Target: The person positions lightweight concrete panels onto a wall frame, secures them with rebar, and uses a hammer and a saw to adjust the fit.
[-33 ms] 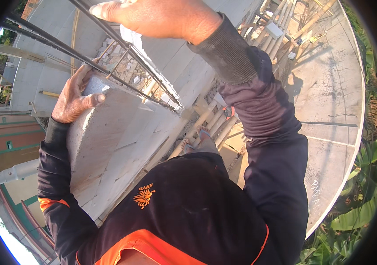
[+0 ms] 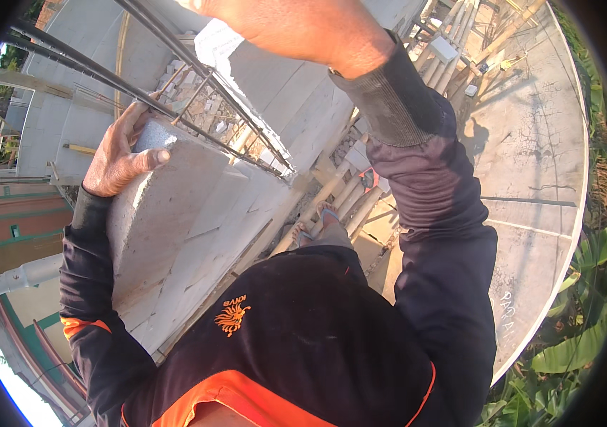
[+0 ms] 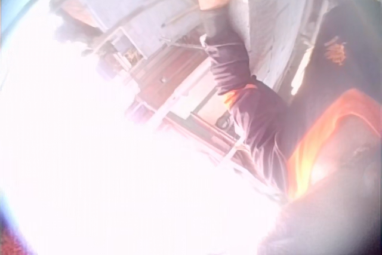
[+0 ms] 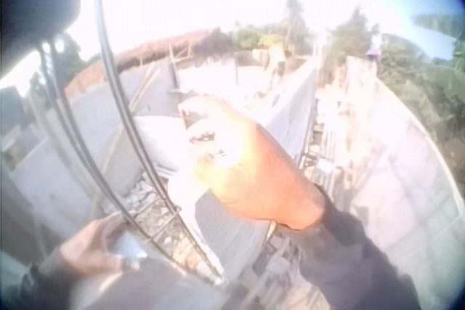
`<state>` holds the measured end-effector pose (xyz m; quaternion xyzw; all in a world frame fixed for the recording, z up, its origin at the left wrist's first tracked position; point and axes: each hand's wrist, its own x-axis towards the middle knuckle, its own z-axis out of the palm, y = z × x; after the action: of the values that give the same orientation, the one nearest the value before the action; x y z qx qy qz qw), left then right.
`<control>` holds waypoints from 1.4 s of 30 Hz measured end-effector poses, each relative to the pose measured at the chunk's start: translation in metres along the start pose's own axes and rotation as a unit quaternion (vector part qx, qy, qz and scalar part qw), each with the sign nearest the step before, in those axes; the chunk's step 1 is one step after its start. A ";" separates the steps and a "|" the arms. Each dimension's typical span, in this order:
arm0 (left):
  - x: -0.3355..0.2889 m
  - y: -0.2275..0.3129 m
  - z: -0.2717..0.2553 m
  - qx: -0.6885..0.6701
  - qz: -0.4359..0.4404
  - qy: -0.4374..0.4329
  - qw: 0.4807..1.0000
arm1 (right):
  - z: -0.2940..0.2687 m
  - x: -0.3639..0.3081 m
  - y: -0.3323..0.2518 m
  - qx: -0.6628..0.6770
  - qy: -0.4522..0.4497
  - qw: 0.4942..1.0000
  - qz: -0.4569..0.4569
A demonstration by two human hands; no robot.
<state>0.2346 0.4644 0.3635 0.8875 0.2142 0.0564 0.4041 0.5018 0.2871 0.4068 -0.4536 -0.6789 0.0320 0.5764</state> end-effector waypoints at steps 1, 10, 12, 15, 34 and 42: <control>0.003 0.006 -0.003 0.028 -0.007 -0.028 0.999 | -0.008 -0.019 -0.010 0.014 0.079 0.994 0.069; -0.003 -0.014 -0.006 0.023 0.011 -0.012 1.000 | -0.007 -0.204 0.032 0.078 0.259 0.864 0.425; 0.001 -0.008 -0.005 0.010 0.017 -0.038 0.999 | 0.016 -0.252 0.046 0.121 0.279 0.809 0.502; 0.000 0.003 -0.001 -0.048 -0.021 -0.022 0.998 | 0.052 -0.351 0.078 0.151 0.259 0.739 0.603; 0.001 -0.023 -0.007 0.083 0.021 -0.040 0.996 | 0.105 -0.597 0.074 0.065 0.172 0.522 0.833; 0.002 -0.013 0.006 0.062 0.038 -0.003 0.997 | 0.029 -0.442 0.155 -0.026 0.082 0.708 0.701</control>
<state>0.2332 0.4688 0.3502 0.9184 0.1825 0.0558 0.3467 0.5340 0.1030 -0.0241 -0.8149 -0.1157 0.3716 0.4294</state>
